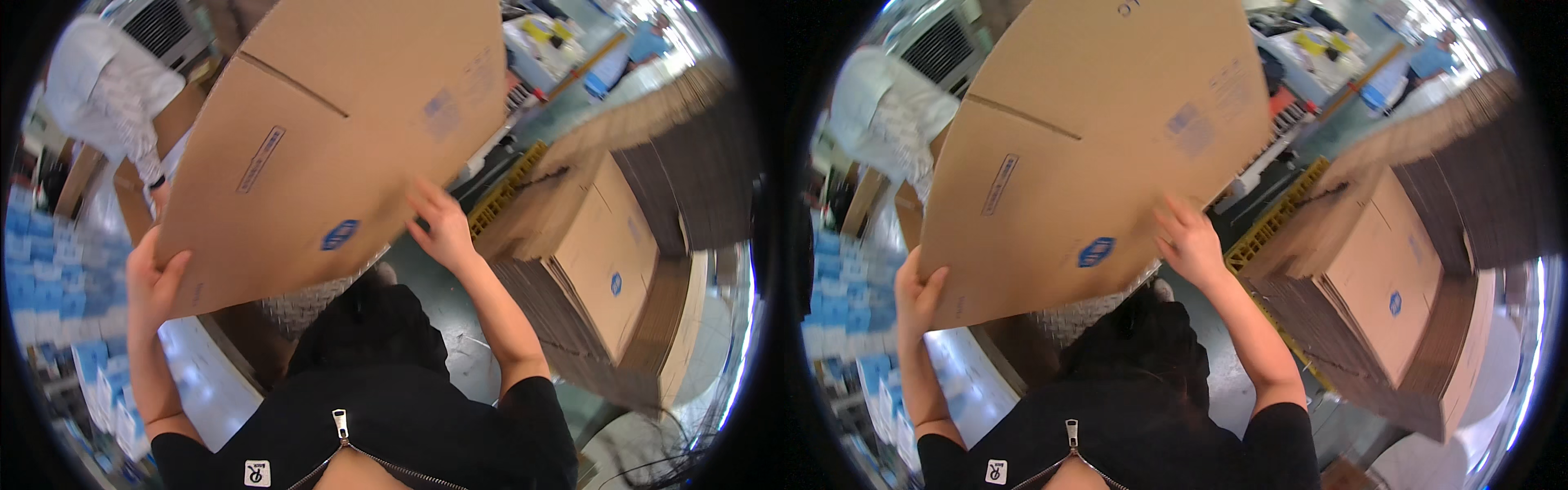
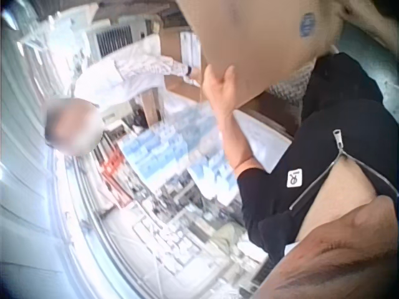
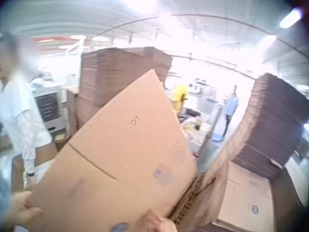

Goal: The person packs boxes with rectangular product packages by hand on an assembly line, closes the box flaps, and places them onto a conveyor belt.

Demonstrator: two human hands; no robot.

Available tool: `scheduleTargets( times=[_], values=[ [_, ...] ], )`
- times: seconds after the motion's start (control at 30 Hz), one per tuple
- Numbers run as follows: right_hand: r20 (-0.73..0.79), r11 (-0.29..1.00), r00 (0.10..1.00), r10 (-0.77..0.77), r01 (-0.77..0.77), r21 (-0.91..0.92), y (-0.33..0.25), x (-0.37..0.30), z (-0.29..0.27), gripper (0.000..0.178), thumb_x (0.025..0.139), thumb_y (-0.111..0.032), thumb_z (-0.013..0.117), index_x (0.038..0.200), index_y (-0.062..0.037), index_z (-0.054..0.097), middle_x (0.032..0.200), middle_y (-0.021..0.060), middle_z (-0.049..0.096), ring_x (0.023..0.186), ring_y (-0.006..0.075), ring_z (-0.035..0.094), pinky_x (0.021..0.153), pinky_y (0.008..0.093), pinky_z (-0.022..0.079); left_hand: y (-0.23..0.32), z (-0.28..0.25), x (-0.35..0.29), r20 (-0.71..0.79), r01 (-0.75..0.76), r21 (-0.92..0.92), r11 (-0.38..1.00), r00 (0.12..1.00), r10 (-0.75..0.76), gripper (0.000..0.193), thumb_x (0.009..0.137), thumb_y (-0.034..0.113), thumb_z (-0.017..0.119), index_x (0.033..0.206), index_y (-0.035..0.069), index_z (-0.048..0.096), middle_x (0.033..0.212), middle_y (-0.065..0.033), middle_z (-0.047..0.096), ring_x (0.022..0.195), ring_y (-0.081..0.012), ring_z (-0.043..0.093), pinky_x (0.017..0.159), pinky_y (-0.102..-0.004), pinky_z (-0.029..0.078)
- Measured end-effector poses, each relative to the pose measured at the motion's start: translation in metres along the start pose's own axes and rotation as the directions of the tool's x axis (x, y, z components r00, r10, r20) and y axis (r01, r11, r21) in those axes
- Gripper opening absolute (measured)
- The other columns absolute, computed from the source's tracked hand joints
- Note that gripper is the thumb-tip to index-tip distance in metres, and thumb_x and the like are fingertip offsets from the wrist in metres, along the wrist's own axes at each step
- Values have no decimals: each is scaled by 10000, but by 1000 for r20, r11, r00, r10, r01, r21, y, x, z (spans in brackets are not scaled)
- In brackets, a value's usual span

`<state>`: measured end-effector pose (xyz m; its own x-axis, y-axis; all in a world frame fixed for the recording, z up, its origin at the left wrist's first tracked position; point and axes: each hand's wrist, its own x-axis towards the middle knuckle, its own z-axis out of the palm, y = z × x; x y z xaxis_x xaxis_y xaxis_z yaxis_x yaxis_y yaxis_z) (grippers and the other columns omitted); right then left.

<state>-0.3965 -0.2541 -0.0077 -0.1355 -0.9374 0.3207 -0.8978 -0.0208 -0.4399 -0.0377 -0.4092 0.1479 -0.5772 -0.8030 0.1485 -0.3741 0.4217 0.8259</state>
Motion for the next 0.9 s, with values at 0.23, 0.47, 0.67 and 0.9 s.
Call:
scheduleTargets(
  times=[0.23, 0.47, 0.67, 0.9],
  values=[
    [169, 839, 849, -501, 524, -143, -97, 159, 25, 737, 581, -245, 759, 1257, -172, 473, 1318, 68, 436, 1234, 230, 385, 1028, 443, 253, -40, -3, -111, 53, 234, 710, 664, 923, -381, 211, 786, 134, 595, 965, 52, 520, 836, -155, 596, 773, -359, 569, 659, -418, 461],
    [-30, 564, 564, -825, 826, 4, -36, 114, 1, 373, 636, -352, 699, 976, -212, 637, 1175, 4, 545, 1089, 218, 444, 910, 394, 269, -21, -1, -92, -74, 360, 473, 805, 926, -371, 247, 837, 182, 530, 1043, 53, 575, 1110, -182, 528, 1067, -352, 481, 904, -406, 382],
    [37, 411, 433, -901, 824, 390, -64, 161, -9, 318, 779, -436, 564, 674, -136, 554, 698, -6, 510, 727, 206, 480, 737, 367, 283, -32, -25, -116, -263, 596, 655, 465, 756, -600, 220, 772, 235, 638, 780, 17, 606, 699, -208, 571, 720, -345, 573, 629, -408, 451],
    [-93, 98, 233, -968, 693, 714, -179, 135, 91, 353, 769, -255, 620, 496, -111, 450, 538, 38, 448, 644, 222, 461, 743, 352, 359, -63, 15, -130, -140, 644, 491, 587, 723, -676, 661, 862, 390, 491, 1341, -14, 282, 1152, -308, 495, 1088, -421, 478, 942, -449, 372]
  ],
)
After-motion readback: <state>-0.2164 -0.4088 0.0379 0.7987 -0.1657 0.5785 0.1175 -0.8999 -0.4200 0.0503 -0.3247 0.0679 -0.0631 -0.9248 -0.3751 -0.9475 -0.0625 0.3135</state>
